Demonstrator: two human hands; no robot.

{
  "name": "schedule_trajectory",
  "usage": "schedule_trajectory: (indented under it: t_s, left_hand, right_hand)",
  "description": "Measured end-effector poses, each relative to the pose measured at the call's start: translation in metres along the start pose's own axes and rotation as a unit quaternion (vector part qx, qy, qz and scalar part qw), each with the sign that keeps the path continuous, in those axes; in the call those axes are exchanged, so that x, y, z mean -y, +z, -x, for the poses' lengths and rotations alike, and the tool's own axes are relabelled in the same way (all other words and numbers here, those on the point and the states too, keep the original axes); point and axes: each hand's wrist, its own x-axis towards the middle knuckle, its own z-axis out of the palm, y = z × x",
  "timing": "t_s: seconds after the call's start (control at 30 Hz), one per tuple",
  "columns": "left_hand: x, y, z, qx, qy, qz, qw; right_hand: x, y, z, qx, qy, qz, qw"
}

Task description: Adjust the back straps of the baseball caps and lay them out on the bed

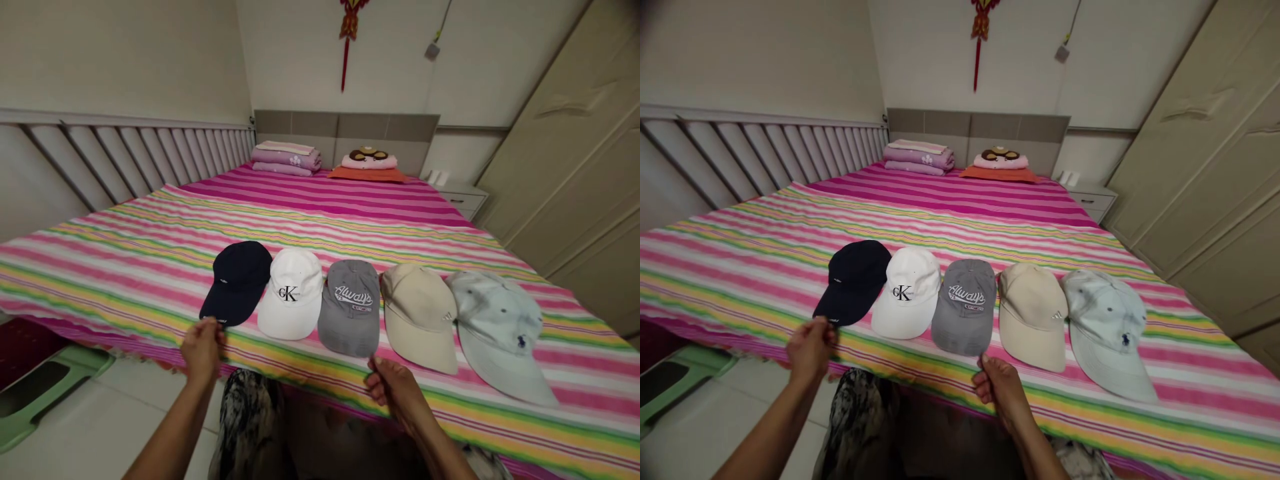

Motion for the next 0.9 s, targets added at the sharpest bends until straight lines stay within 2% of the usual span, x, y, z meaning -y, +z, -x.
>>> schedule_trajectory:
  t_s: [0.07,0.17,0.23,0.3,0.37,0.5,0.63,0.77,0.9]
  left_hand:
    - [0.006,0.004,0.036,0.102,-0.127,0.064,0.985]
    - [0.001,0.017,0.069,0.197,-0.233,0.078,0.949]
    - [-0.004,0.026,0.075,0.229,-0.281,0.092,0.927]
    - [-0.008,0.032,0.074,0.229,-0.325,0.119,0.91]
    - [-0.008,0.035,0.071,0.223,-0.359,0.139,0.896]
    - [-0.005,0.036,0.068,0.211,-0.371,0.154,0.891]
    - [-0.005,0.043,0.071,0.211,-0.361,0.159,0.894]
    - [-0.003,0.049,0.074,0.212,-0.34,0.163,0.902]
    - [0.0,0.051,0.074,0.215,-0.328,0.16,0.906]
  right_hand:
    - [0.002,0.007,-0.001,-0.014,0.004,0.002,1.0]
    - [0.006,0.012,0.0,-0.012,0.011,-0.004,1.0]
    - [0.009,0.007,0.002,-0.017,0.014,-0.001,1.0]
    - [0.013,-0.004,0.007,-0.031,0.008,-0.006,0.999]
    - [0.016,-0.021,0.015,-0.071,-0.004,-0.043,0.997]
    - [0.022,-0.051,0.025,-0.169,-0.017,-0.18,0.969]
    - [0.032,-0.062,0.016,-0.165,-0.003,-0.256,0.952]
    - [0.038,-0.064,0.001,-0.159,-0.002,-0.269,0.95]
    - [0.034,-0.072,0.0,-0.161,-0.015,-0.267,0.95]
